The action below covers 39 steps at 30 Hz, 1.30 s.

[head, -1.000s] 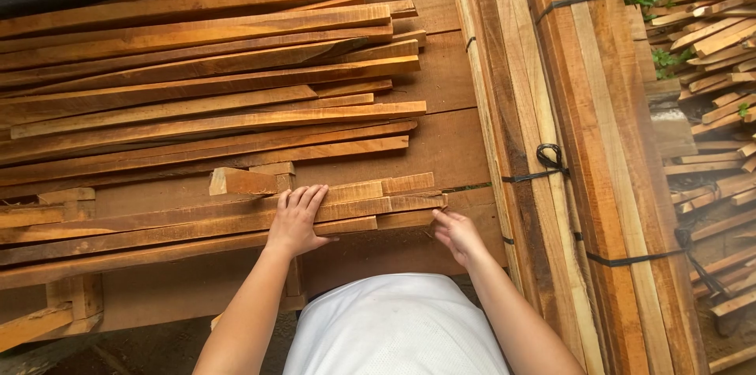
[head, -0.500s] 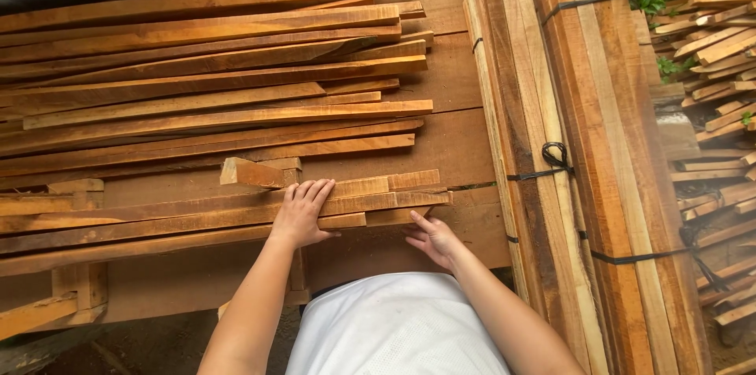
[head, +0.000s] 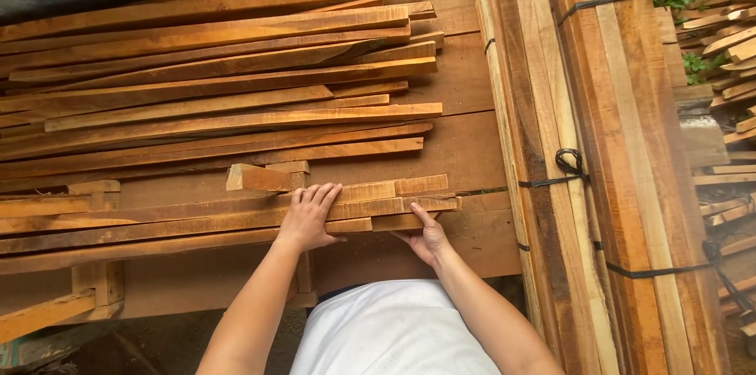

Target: The person arranges thin wooden planks on a workbench, aligning them into a neat stack. They then use a black strap to tie the stack of planks together, securing it with a knot.

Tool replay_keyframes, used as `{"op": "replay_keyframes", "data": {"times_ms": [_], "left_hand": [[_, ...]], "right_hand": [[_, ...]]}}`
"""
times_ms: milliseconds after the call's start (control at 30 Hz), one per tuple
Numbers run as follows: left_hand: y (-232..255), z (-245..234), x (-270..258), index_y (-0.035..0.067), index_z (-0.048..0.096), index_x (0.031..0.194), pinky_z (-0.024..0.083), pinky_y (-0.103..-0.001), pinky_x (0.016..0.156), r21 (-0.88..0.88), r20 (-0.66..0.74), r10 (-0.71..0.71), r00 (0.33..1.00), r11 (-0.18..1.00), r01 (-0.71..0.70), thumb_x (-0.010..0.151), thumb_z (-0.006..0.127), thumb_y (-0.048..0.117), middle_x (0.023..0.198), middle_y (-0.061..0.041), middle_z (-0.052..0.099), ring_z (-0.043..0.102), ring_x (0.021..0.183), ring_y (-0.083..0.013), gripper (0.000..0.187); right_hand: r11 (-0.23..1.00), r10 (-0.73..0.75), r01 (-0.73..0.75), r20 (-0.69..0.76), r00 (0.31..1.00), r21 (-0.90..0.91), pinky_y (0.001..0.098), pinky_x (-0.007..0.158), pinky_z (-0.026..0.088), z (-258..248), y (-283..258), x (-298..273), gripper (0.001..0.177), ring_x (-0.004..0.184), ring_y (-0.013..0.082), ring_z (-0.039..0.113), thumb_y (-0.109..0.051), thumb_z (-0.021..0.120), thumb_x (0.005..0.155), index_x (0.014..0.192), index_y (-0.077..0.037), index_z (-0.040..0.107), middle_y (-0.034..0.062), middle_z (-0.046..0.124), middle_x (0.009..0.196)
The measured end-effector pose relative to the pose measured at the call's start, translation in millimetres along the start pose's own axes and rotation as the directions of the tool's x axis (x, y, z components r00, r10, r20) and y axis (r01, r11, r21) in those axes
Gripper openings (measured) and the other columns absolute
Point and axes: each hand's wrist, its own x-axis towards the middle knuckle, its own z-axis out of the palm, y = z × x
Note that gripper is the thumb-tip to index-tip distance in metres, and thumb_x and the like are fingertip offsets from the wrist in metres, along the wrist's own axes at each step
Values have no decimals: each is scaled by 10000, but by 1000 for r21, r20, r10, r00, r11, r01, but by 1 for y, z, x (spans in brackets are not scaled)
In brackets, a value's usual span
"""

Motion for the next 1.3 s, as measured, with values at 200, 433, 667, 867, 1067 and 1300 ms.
{"op": "replay_keyframes", "data": {"times_ms": [200,433,667,867,1067,1300], "left_hand": [[-2,11,2,252,367,1561,338,-444,1077,-11,-42,31,999,999,-32,479,833,681,1482,41,465,445,1343,-202,1254],[31,4,16,229,411,1545,347,-479,1054,-90,-65,60,996,994,-66,482,838,668,1470,16,488,467,1320,-234,1226],[58,14,24,213,359,1575,314,-499,1081,-124,-65,76,995,989,-83,524,808,687,1478,-3,473,444,1336,-259,1238],[61,-2,27,201,331,1586,305,-501,1087,-60,-41,74,996,995,-76,519,804,724,1482,-10,450,427,1341,-248,1279],[58,1,27,210,344,1583,325,-472,1053,-81,-48,87,995,993,-91,503,817,679,1458,1,471,450,1318,-234,1269],[52,15,29,231,374,1567,331,-454,1035,-140,-99,103,990,983,-116,481,807,655,1449,26,486,457,1307,-226,1244]], "right_hand": [[1000,8,-8,-1,1000,-14,636,1025,499,-4,-1,6,759,1186,376,628,-272,797,857,1464,-48,402,186,586,1322],[996,-17,11,-62,998,-88,660,1087,412,-20,-30,-12,908,1289,389,543,-323,774,847,1565,-66,281,186,492,1441],[942,73,-105,-109,991,-320,584,1089,433,-7,-73,-61,854,1305,456,502,-501,659,911,1509,5,319,311,472,1422],[309,-5,-29,-32,999,-951,501,966,545,-12,-111,-67,570,1029,369,726,-478,620,976,1116,62,739,271,777,996],[13,-288,476,453,844,-879,396,896,594,88,-104,21,358,1015,257,743,-406,730,955,1183,-131,752,81,782,1068],[-430,275,235,121,954,-871,404,1067,511,106,-102,75,478,1227,302,656,-629,665,857,1180,-295,778,47,755,1221]]}}
